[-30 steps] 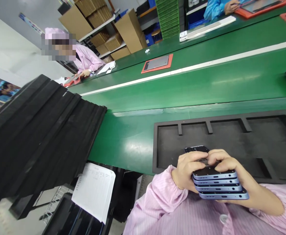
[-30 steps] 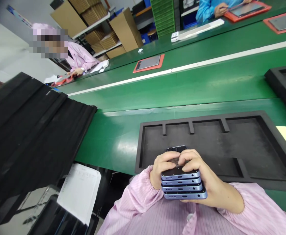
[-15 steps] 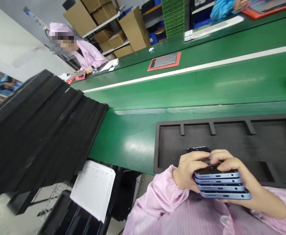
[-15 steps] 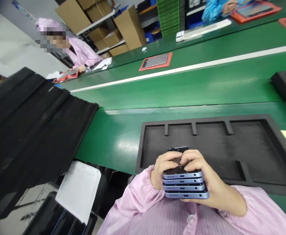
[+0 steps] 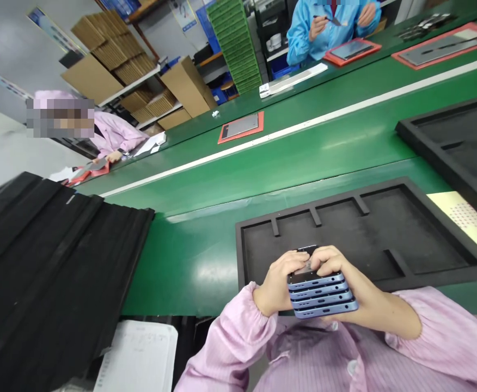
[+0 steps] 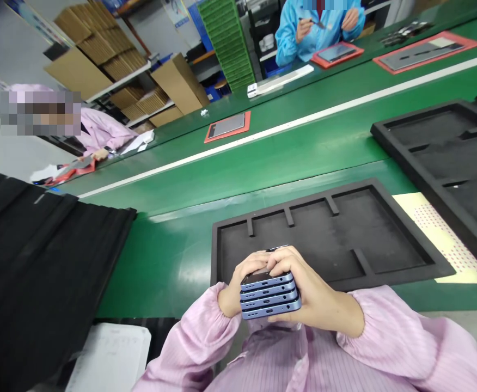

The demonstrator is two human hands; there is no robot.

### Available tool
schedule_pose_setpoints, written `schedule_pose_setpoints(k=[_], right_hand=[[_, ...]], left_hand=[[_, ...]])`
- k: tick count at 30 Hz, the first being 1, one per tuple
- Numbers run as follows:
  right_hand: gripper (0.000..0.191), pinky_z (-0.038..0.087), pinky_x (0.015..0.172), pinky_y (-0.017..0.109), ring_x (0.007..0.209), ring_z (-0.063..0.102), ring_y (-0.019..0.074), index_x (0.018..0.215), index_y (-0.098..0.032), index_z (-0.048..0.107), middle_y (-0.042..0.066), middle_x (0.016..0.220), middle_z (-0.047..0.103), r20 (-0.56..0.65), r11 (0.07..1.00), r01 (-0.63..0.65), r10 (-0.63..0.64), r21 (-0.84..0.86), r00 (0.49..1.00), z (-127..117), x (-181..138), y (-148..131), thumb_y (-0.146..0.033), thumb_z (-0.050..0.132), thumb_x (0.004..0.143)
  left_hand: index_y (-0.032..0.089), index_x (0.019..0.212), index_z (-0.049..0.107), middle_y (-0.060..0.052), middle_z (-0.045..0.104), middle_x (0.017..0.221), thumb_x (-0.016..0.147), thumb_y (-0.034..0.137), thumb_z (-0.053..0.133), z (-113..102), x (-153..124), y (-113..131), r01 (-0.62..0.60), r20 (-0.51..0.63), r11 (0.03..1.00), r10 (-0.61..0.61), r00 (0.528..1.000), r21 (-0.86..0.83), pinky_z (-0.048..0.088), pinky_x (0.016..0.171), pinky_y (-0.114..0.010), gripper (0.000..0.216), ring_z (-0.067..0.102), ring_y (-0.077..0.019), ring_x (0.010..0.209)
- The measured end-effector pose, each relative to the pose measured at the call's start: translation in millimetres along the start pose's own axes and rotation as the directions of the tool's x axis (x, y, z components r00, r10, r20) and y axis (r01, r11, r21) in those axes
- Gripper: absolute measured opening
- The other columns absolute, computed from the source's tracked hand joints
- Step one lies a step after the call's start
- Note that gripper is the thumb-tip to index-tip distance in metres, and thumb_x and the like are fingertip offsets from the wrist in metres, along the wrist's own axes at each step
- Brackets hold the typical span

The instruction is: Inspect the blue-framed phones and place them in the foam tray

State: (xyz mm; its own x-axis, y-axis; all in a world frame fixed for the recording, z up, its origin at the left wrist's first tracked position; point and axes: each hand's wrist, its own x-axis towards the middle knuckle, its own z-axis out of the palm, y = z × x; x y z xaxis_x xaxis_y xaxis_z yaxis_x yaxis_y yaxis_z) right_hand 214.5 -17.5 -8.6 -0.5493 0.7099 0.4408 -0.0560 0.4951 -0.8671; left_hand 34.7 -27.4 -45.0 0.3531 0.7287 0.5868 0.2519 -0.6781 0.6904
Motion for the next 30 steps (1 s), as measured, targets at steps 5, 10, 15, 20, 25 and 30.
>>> schedule_pose_setpoints(k=[5, 10, 15, 20, 25, 30], right_hand=[[0.036, 0.040, 0.090, 0.022, 0.102, 0.044, 0.0126, 0.102, -0.021, 0.036, 0.007, 0.098, 0.044, -0.039, 0.997, 0.029, -0.032, -0.078, 0.999, -6.7, -5.4, -2.5, -0.047, 0.052, 0.085], [0.064, 0.028, 0.107, 0.036, 0.128, 0.030, 0.0199, 0.119, -0.021, 0.035, 0.013, 0.126, 0.039, 0.214, 0.989, 0.065, -0.036, -0.131, 0.976, -38.6, -8.9, -4.3, -0.066, 0.049, 0.076], [0.057, 0.043, 0.094, 0.034, 0.108, 0.051, 0.0197, 0.116, -0.016, 0.043, 0.014, 0.117, 0.049, 0.117, 0.907, -0.410, 0.399, 0.092, 0.909, -55.1, 17.0, 26.6, -0.063, 0.035, 0.086], [0.045, 0.046, 0.053, 0.023, 0.061, 0.051, 0.0082, 0.119, -0.013, 0.041, 0.013, 0.121, 0.045, -0.115, 0.646, -0.750, 0.763, 0.142, 0.636, -36.8, 63.9, 63.2, -0.036, 0.046, 0.080], [0.033, 0.039, 0.044, 0.019, 0.046, 0.043, 0.0067, 0.110, -0.012, 0.048, 0.003, 0.074, 0.055, -0.004, 0.582, -0.797, 0.808, 0.163, 0.589, -23.1, 78.9, 68.5, -0.025, 0.047, 0.079], [0.031, 0.037, 0.041, 0.017, 0.043, 0.042, 0.0067, 0.106, -0.012, 0.051, -0.002, 0.059, 0.050, -0.003, 0.554, -0.819, 0.829, 0.149, 0.559, -16.4, 75.2, 69.9, -0.019, 0.044, 0.077]], left_hand=[[0.014, 0.102, 0.046, -0.013, 0.063, 0.092, 0.079, 0.028, 0.056, -3.8, 16.5, 3.5, -0.093, 0.046, 0.993, 0.090, 0.995, 0.074, 0.050, 0.084, -0.034, 0.029, 0.062, -0.0197, 0.093], [0.012, 0.092, 0.049, -0.014, 0.061, 0.099, 0.074, 0.012, 0.052, -39.4, 58.9, 14.5, -0.315, 0.381, 0.867, 0.161, 0.911, 0.387, 0.039, 0.094, -0.048, 0.018, 0.057, -0.0252, 0.100], [0.016, 0.075, 0.057, -0.005, 0.057, 0.075, 0.082, 0.007, 0.042, -37.3, 91.4, 8.8, -0.609, 0.734, 0.656, 0.122, 0.668, 0.445, 0.033, 0.098, -0.053, 0.019, 0.056, -0.0224, 0.089], [0.018, 0.067, 0.056, -0.004, 0.056, 0.073, 0.082, 0.010, 0.046, -13.4, 75.7, -5.3, -0.633, 0.756, 0.648, 0.133, 0.641, 0.423, 0.035, 0.097, -0.049, 0.020, 0.056, -0.0227, 0.090], [0.011, 0.112, 0.050, -0.021, 0.042, 0.128, 0.078, 0.003, 0.038, -16.4, 38.6, -20.6, -0.184, 0.360, 0.760, -0.070, 0.930, 0.623, 0.033, 0.098, -0.054, 0.037, 0.034, -0.0326, 0.126], [0.011, 0.113, 0.045, -0.015, 0.054, 0.117, 0.064, 0.008, 0.038, 6.2, 27.8, -53.0, 0.633, -0.201, 0.719, -0.691, 0.694, -0.286, 0.040, 0.097, -0.037, 0.049, 0.052, -0.0191, 0.112]])
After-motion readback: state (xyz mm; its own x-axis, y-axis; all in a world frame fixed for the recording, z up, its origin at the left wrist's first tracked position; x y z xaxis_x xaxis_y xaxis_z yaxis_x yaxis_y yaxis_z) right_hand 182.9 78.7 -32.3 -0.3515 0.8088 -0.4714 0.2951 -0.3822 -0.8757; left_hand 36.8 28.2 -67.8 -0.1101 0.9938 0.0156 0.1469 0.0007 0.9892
